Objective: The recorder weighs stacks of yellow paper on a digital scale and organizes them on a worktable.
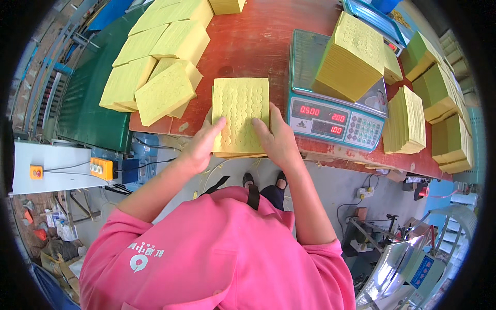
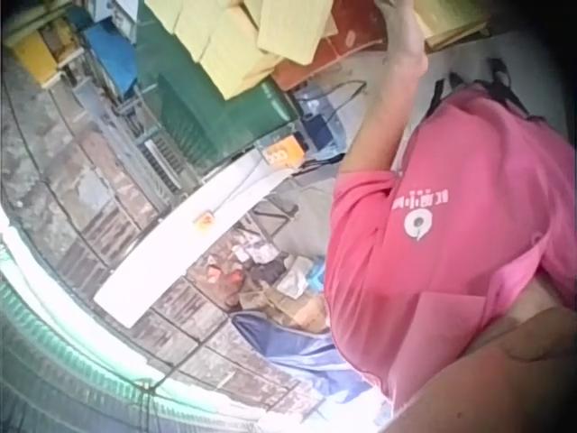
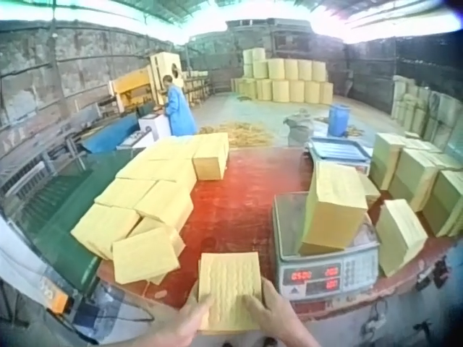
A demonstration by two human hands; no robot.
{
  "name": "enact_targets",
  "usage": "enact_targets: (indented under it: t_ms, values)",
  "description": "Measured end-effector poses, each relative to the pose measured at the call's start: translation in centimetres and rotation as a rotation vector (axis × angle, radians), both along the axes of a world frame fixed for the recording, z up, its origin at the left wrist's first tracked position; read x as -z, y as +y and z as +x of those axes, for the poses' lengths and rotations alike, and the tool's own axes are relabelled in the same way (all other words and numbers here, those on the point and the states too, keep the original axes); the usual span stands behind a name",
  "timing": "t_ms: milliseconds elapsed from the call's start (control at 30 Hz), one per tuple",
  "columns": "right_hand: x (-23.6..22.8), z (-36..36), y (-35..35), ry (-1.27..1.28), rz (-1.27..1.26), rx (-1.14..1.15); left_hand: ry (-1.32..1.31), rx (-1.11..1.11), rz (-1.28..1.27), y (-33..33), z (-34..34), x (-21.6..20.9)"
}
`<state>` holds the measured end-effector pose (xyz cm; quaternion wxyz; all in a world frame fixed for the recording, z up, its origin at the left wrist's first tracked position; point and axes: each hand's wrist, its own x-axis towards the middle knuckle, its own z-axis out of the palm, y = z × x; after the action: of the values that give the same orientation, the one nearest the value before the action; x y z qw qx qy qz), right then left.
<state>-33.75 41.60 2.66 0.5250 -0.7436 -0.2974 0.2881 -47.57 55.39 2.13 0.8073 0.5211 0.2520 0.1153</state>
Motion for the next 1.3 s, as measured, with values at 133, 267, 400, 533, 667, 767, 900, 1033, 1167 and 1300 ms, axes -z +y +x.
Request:
enact_targets:
  t_ms: [133, 267, 400, 533, 667, 767, 900, 1033, 1167, 1300]
  values:
    - [0.3, -0.2, 0.2, -0.135, 0.058, 0.066, -0.037, -0.047, 0.010, -0.8, -0.1, 0.1]
    - [-1.3, 1.5, 1.9, -0.386, 0.022, 0.095, -0.063, -0.165, -0.065, -1.2, -1.3, 0.7]
    - [-2.4, 4.0, 5.5, -0.726, 0.073, 0.025, 0.109, -0.249, -0.362, -2.0, -4.1, 1.2]
    - [-1.7, 4.5, 8.7, -0.915, -0.075, -0.241, 0.394, -0.347, -0.411, -4.0, -5.2, 1.5]
    - [-2.3, 3.9, 9.2, -0.878, -0.087, -0.366, 0.209, -0.314, -0.670, -3.3, -4.5, 1.7]
    - [-1.3, 4.3, 9.0, -0.887, 0.047, -0.349, 0.129, -0.272, -0.669, -3.2, -4.0, 1.9]
    - [-1.3, 4.0, 8.8, -0.916, 0.005, -0.363, 0.117, -0.223, -0.576, -3.3, -4.2, 2.6]
    - [-1.0, 4.3, 8.0, -0.961, 0.063, -0.269, 0.402, -0.165, -0.403, -2.8, -4.1, 1.2]
    - [-2.9, 3.8, 5.5, -0.823, 0.282, -0.006, 0.423, -0.031, -0.180, -0.5, -4.3, 1.4]
    - [-0.9, 1.6, -1.2, -0.413, 0.351, 0.177, 0.317, -0.015, -0.163, -0.6, -3.5, 2.2]
